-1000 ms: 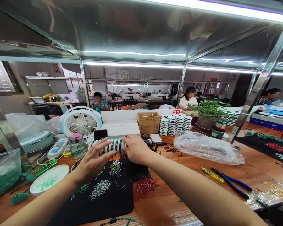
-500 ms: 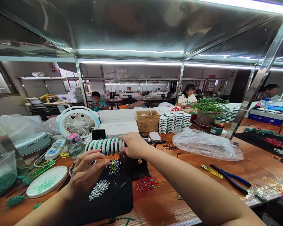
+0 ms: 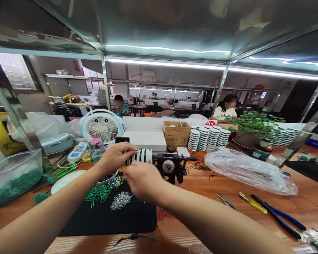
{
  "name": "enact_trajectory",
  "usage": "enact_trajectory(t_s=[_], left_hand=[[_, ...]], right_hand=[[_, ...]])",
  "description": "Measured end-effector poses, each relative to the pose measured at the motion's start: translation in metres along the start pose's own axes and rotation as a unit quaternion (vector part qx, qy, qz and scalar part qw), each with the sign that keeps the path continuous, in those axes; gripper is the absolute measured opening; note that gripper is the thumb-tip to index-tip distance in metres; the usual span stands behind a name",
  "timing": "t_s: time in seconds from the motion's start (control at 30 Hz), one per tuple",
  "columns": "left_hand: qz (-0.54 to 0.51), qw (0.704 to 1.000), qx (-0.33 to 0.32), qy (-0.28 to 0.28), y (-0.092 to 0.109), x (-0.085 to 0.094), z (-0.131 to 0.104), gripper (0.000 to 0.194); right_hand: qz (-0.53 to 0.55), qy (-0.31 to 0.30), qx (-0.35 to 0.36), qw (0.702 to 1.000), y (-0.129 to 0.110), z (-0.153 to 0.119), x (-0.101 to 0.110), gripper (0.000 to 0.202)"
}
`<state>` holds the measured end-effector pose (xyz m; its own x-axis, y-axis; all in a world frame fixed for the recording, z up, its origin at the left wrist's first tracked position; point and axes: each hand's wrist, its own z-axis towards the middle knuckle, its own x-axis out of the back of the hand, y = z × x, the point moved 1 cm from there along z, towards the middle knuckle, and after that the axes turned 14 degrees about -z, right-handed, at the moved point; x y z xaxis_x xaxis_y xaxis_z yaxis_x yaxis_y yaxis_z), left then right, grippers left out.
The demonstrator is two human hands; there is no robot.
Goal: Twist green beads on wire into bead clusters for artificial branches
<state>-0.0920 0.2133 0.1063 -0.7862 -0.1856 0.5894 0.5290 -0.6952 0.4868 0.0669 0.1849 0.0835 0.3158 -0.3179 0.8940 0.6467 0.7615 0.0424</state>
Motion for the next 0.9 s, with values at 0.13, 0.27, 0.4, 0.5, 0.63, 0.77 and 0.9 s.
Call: enact_trajectory(t_s=[0.13, 0.27, 0.4, 0.5, 0.63, 0.77, 0.9], left_hand=[[-0.019, 0.998, 0.063, -0.016, -0.001, 0.005, 0.008, 0.013], [-0.031, 0.996, 0.081, -0.013, -0.001, 0.005, 0.006, 0.013], [-0.037, 0.995, 0.088, -0.017, 0.001, 0.004, 0.005, 0.013], [-0.040, 0.995, 0.094, -0.019, 0.002, 0.005, 0.006, 0.013], [-0.046, 0.993, 0.102, -0.022, 0.000, 0.006, 0.006, 0.014], [-0.054, 0.992, 0.111, -0.024, -0.001, 0.006, 0.008, 0.013], [-0.060, 0.992, 0.110, -0.026, -0.001, 0.007, 0.010, 0.014]], right_hand=[[-0.024, -0.128, -0.018, 0.991, -0.031, 0.008, -0.062, 0.015], [-0.040, -0.145, -0.017, 0.989, -0.035, 0.027, -0.101, 0.012], [-0.050, -0.153, 0.027, 0.987, -0.036, 0.034, -0.113, 0.011], [-0.064, -0.154, 0.043, 0.985, -0.035, 0.035, -0.118, 0.011], [-0.095, -0.148, 0.060, 0.983, -0.035, 0.035, -0.119, 0.014], [-0.132, -0.139, 0.107, 0.975, -0.043, 0.035, -0.114, 0.017], [-0.133, -0.141, 0.160, 0.968, -0.054, 0.039, -0.115, 0.016]])
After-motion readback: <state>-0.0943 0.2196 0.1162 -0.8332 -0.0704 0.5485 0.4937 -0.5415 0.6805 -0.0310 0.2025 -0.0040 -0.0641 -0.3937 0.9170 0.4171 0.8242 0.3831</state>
